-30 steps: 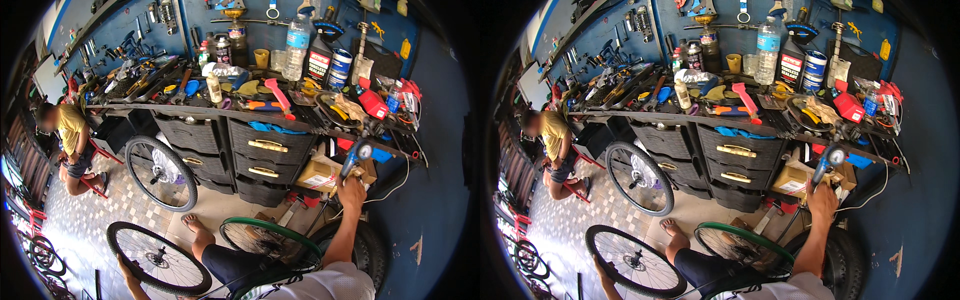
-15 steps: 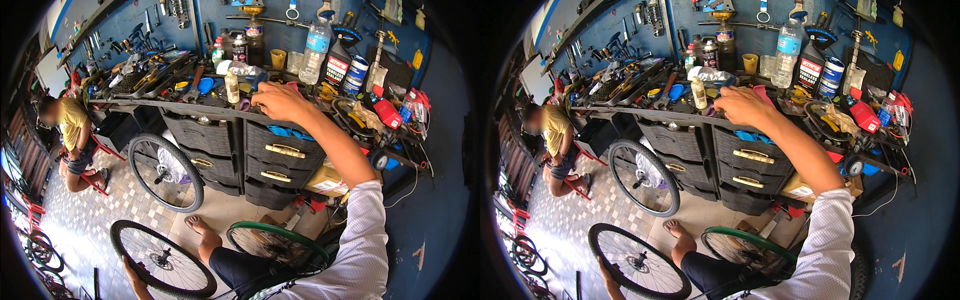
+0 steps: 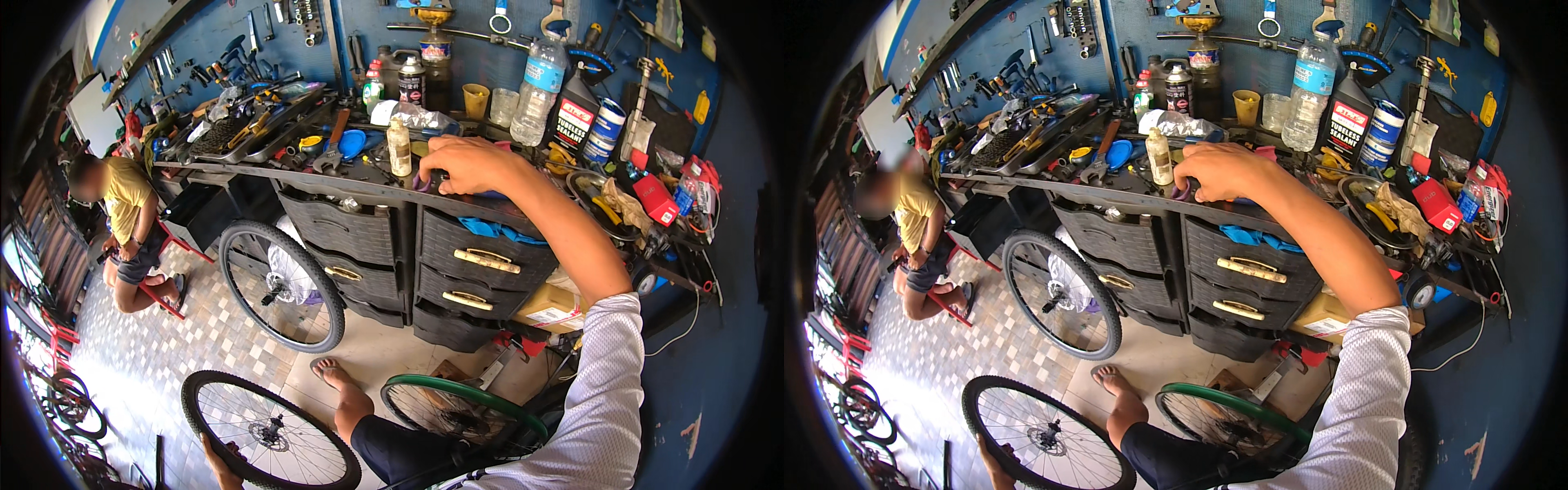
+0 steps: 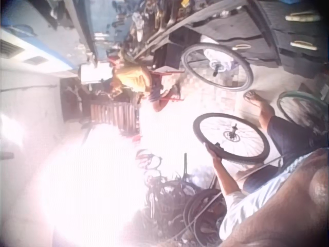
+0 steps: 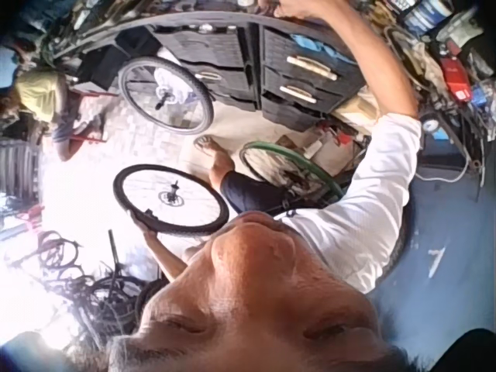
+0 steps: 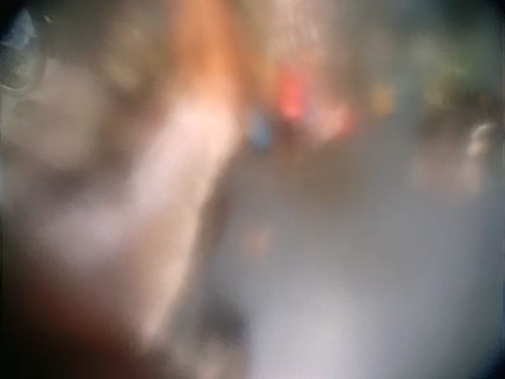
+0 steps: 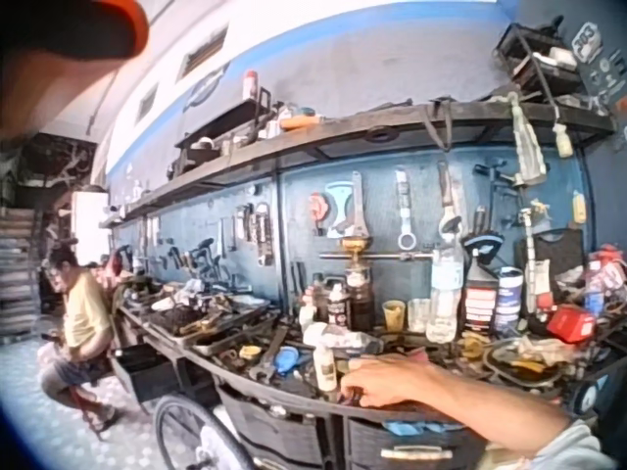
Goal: The person installs a bicycle tire onto a wheel rim. They pour tubeless sealant into the tire, mount the tire onto the rim, and then inflate it using a floor pump.
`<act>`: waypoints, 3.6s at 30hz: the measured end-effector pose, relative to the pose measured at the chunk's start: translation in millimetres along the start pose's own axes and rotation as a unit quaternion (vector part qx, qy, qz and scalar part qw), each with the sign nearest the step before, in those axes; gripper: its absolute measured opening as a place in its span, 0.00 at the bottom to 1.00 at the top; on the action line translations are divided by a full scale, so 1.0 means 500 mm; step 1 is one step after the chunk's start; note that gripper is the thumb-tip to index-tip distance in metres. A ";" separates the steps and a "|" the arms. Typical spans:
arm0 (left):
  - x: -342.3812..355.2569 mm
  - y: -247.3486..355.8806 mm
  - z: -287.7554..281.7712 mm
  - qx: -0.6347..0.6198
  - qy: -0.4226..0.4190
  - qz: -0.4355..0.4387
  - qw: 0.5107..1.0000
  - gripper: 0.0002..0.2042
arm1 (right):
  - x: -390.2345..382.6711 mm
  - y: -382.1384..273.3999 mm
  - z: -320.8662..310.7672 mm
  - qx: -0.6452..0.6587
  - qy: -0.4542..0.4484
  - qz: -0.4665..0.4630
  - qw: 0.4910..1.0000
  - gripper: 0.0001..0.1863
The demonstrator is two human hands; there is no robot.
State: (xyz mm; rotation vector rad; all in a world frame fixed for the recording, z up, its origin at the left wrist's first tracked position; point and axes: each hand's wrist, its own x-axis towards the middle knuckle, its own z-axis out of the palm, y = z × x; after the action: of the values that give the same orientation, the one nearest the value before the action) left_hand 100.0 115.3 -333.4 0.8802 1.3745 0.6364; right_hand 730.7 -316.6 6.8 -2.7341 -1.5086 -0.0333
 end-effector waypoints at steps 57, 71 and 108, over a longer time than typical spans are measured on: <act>-0.270 -0.205 -0.101 0.046 -0.044 0.078 0.995 0.37 | -0.156 -1.168 0.811 0.627 -0.120 -0.211 0.740 0.09; -0.269 -0.204 -0.088 0.056 -0.050 0.080 0.994 0.37 | -0.149 -1.174 0.816 0.560 -0.084 -0.218 0.795 0.11; -0.308 -0.213 -0.073 0.020 -0.034 0.082 0.996 0.48 | -0.158 -1.194 0.942 0.768 -0.521 -0.035 0.371 0.19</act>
State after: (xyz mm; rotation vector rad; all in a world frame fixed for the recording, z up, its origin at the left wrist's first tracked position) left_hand 34.0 -63.8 -335.1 1.0453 1.2664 0.7013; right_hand 188.1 -52.5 -462.4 -0.7664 -0.5583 2.0580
